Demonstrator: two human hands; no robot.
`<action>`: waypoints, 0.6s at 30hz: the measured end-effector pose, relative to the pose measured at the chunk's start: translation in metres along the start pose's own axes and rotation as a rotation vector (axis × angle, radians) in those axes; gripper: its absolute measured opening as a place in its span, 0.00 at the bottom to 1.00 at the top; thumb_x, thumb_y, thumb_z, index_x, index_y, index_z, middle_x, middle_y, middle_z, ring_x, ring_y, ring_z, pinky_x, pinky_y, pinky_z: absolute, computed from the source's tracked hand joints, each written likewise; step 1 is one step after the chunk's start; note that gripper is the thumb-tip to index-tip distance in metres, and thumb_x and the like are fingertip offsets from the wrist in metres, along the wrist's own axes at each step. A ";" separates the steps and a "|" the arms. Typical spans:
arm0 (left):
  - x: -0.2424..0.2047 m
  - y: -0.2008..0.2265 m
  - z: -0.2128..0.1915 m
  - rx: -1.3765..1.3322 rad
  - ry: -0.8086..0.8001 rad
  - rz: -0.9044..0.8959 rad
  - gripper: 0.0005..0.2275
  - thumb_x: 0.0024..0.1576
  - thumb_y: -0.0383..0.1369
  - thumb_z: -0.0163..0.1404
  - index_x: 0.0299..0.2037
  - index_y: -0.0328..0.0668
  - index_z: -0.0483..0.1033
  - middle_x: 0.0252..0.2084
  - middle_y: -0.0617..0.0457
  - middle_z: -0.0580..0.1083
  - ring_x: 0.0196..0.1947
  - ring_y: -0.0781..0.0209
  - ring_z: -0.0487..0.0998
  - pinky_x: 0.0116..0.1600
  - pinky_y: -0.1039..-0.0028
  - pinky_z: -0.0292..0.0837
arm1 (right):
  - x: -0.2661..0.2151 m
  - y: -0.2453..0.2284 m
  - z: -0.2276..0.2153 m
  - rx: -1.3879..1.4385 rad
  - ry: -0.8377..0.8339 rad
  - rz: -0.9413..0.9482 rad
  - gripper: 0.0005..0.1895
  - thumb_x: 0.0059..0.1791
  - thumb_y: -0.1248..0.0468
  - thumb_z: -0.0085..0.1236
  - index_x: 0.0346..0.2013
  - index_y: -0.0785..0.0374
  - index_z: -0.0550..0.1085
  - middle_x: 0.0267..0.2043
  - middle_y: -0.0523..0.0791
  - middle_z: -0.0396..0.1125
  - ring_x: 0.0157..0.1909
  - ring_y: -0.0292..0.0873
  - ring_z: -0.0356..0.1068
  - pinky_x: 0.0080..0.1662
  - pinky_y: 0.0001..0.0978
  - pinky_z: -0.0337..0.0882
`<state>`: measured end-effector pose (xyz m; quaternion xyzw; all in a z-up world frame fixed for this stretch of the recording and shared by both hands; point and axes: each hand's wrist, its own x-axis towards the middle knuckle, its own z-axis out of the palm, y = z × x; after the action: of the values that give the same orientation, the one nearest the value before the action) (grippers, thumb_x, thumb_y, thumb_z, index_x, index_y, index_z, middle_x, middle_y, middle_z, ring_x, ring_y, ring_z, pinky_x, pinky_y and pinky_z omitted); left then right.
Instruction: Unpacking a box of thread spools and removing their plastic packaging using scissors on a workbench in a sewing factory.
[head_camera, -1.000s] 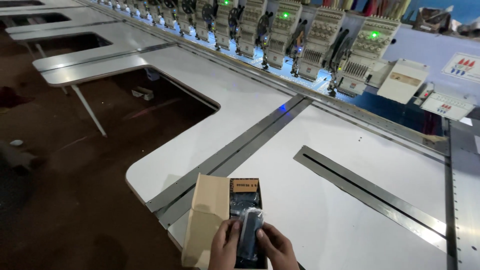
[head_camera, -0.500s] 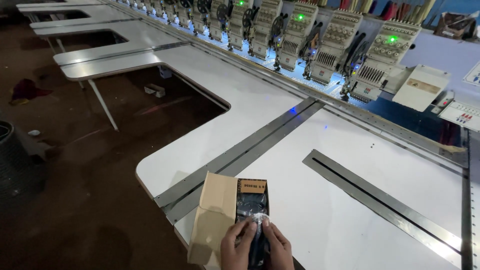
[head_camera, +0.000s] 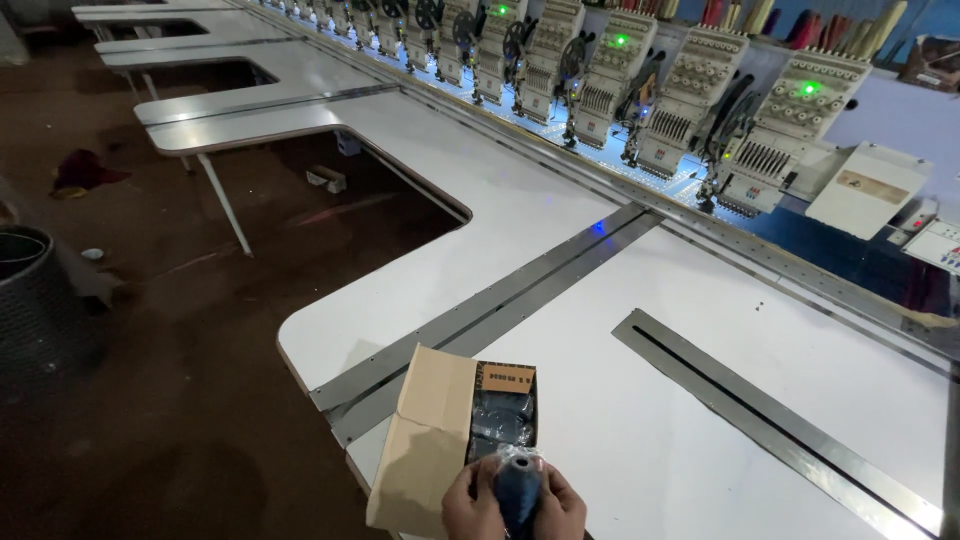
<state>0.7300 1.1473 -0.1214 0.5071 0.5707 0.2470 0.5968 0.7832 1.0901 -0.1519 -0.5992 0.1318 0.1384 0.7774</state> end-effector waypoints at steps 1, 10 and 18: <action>0.011 -0.013 0.007 -0.003 0.002 0.000 0.14 0.54 0.46 0.58 0.37 0.46 0.89 0.38 0.52 0.86 0.42 0.58 0.84 0.50 0.71 0.76 | 0.001 -0.003 0.000 -0.001 -0.002 -0.001 0.16 0.51 0.63 0.63 0.39 0.77 0.85 0.28 0.55 0.75 0.33 0.43 0.67 0.38 0.35 0.71; 0.097 -0.084 0.035 0.006 -0.637 -0.255 0.29 0.61 0.61 0.23 0.70 0.81 0.66 0.71 0.58 0.70 0.73 0.65 0.65 0.74 0.78 0.52 | 0.017 -0.023 -0.013 -0.114 -0.282 -0.146 0.26 0.49 0.63 0.58 0.63 0.58 0.71 0.44 0.58 0.74 0.42 0.49 0.74 0.46 0.35 0.72; -0.006 0.055 -0.052 0.360 -0.394 -0.092 0.20 0.65 0.50 0.41 0.49 0.51 0.84 0.50 0.55 0.82 0.55 0.60 0.79 0.58 0.73 0.68 | -0.042 -0.087 -0.024 -0.656 -0.421 -0.346 0.20 0.52 0.54 0.48 0.47 0.51 0.86 0.49 0.42 0.70 0.58 0.38 0.70 0.59 0.33 0.67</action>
<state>0.6955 1.1790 -0.0616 0.6167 0.5008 0.0110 0.6073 0.7756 1.0433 -0.0645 -0.7869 -0.1833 0.1596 0.5672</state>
